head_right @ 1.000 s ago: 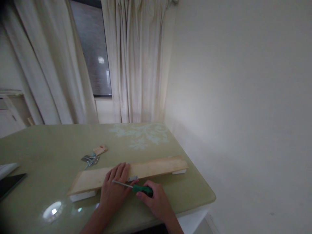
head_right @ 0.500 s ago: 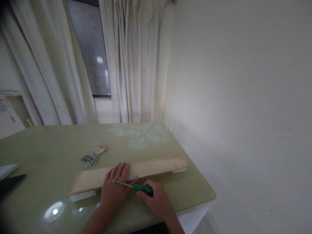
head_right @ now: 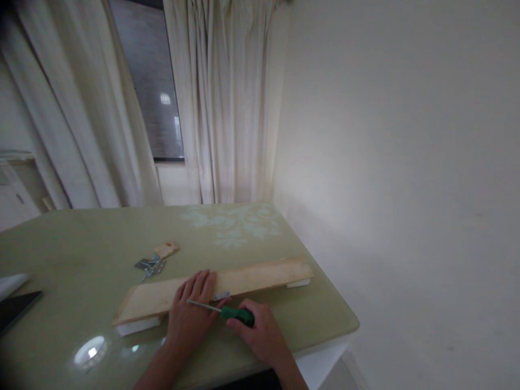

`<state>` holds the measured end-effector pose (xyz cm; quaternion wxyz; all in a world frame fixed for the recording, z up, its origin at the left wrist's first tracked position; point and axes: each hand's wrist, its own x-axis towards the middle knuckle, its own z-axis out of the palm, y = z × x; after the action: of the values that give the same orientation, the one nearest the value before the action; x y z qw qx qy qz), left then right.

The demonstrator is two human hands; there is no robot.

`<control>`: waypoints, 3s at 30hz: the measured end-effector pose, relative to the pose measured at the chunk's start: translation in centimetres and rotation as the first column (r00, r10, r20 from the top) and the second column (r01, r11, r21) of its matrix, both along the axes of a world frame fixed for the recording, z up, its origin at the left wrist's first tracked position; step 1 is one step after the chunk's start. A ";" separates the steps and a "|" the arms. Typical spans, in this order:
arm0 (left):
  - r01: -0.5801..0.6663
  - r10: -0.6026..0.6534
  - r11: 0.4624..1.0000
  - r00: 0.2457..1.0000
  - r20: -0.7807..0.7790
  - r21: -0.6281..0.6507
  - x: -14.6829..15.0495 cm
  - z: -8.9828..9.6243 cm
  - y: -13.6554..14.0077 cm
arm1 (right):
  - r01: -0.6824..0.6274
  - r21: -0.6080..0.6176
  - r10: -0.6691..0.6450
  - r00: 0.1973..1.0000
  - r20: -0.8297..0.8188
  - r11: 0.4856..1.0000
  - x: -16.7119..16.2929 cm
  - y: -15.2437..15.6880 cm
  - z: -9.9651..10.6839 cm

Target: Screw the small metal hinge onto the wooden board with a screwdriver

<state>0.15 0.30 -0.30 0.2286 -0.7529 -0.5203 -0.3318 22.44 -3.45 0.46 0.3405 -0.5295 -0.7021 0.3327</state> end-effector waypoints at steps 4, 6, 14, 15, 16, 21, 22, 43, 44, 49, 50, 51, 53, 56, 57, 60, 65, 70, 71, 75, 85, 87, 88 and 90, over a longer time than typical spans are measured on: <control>-0.002 0.001 1.000 1.000 -0.014 -0.013 0.0 0.1 -0.1 | 0.007 -0.002 -0.007 1.000 0.021 1.000 0.0 0.0 0.0; 0.012 -0.012 1.000 1.000 -0.018 -0.014 -0.1 0.2 -0.2 | -0.002 0.000 0.002 1.000 0.024 1.000 0.0 0.1 -0.1; 0.225 -0.225 0.974 0.973 -0.040 -0.018 -0.7 0.2 0.1 | 0.042 -0.001 -0.042 0.999 -0.032 0.999 0.5 0.1 -0.5; 0.258 -0.258 0.966 0.965 -0.048 -0.008 -0.7 0.2 0.1 | 0.051 -0.005 -0.052 0.995 -0.080 0.999 0.6 0.1 -0.6; 0.287 -0.287 0.958 0.957 -0.053 0.003 -0.7 0.2 0.2 | 0.061 -0.018 -0.063 0.987 -0.151 0.998 0.7 0.2 -0.7; 0.383 -0.383 0.923 0.924 -0.016 0.037 -0.3 0.7 -0.1 | 0.109 -0.082 -0.134 0.882 -0.453 0.991 1.1 0.8 -1.1; 0.400 -0.400 0.916 0.917 -0.004 0.044 -0.2 0.8 -0.1 | 0.123 -0.083 -0.147 0.873 -0.464 0.989 1.1 0.9 -1.2; 0.381 -0.383 0.924 0.920 0.087 0.038 -0.2 1.2 -0.1 | 0.209 -0.098 -0.229 0.818 -0.528 0.973 0.9 1.2 -1.8; 0.400 -0.401 0.916 0.913 0.077 0.028 -0.2 1.2 -0.2 | 0.212 -0.096 -0.230 0.816 -0.531 0.973 0.8 1.3 -1.8; 0.436 -0.435 0.900 0.898 0.064 0.013 0.1 1.3 -0.3 | 0.229 -0.094 -0.244 0.811 -0.532 0.969 0.8 1.4 -2.1; 0.431 -0.431 0.902 0.900 0.062 0.014 0.1 1.3 -0.4 | 0.233 -0.095 -0.247 0.811 -0.531 0.968 0.8 1.4 -2.1; 0.426 -0.426 0.904 0.903 0.056 0.014 0.2 1.3 -0.4 | 0.236 -0.096 -0.251 0.810 -0.530 0.967 0.8 1.4 -2.1; 0.417 -0.417 0.909 0.908 0.039 0.012 0.2 1.3 -0.3 | 0.243 -0.096 -0.256 0.810 -0.527 0.965 0.8 1.3 -2.1; 0.414 -0.415 0.910 0.909 0.027 0.023 0.3 1.2 -0.1 | 0.249 -0.098 -0.263 0.812 -0.522 0.964 0.8 1.2 -1.9; 0.418 -0.418 0.908 0.908 0.024 0.028 0.2 1.1 -0.1 | 0.247 -0.098 -0.261 0.813 -0.521 0.964 0.8 1.2 -1.9; 0.434 -0.435 0.900 0.900 0.021 0.026 0.2 1.2 -0.2 | 0.245 -0.097 -0.258 0.811 -0.526 0.965 0.8 1.1 -1.7; 0.462 -0.460 0.887 0.885 0.074 -0.001 0.1 1.5 -0.6 | 0.241 -0.102 -0.258 0.807 -0.531 0.965 0.8 1.2 -1.9; 0.400 -0.406 0.914 0.908 0.106 0.071 0.4 1.2 -0.3 | 0.247 -0.105 -0.264 0.807 -0.529 0.963 0.8 1.3 -2.1; 0.373 -0.380 0.924 0.918 0.113 0.084 0.4 1.1 -0.2 | 0.246 -0.104 -0.263 0.808 -0.527 0.964 0.8 1.3 -2.0; 0.318 -0.325 0.945 0.940 0.102 0.079 0.3 1.1 -0.1 | 0.235 -0.096 -0.250 0.817 -0.519 0.967 0.8 1.1 -1.7; 0.401 -0.400 0.916 0.912 0.093 0.011 0.0 1.2 -0.2 | 0.224 -0.067 -0.227 0.840 -0.492 0.972 0.9 1.1 -1.2; 0.429 -0.427 0.904 0.900 0.093 -0.002 0.0 1.1 -0.2 | 0.230 -0.072 -0.236 0.839 -0.490 0.970 0.9 1.0 -1.3; 0.440 -0.437 0.898 0.895 0.090 -0.007 0.1 1.2 -0.3 | 0.233 -0.074 -0.239 0.840 -0.487 0.970 0.9 1.0 -1.3; 0.446 -0.444 0.895 0.892 0.085 -0.006 0.2 1.3 -0.3 | 0.237 -0.077 -0.244 0.841 -0.484 0.968 0.9 1.1 -1.4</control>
<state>0.38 -0.04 1.00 0.1156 -0.8408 -0.3472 -0.3990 23.31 -2.38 -0.98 0.5421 -0.5143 -0.5186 0.4156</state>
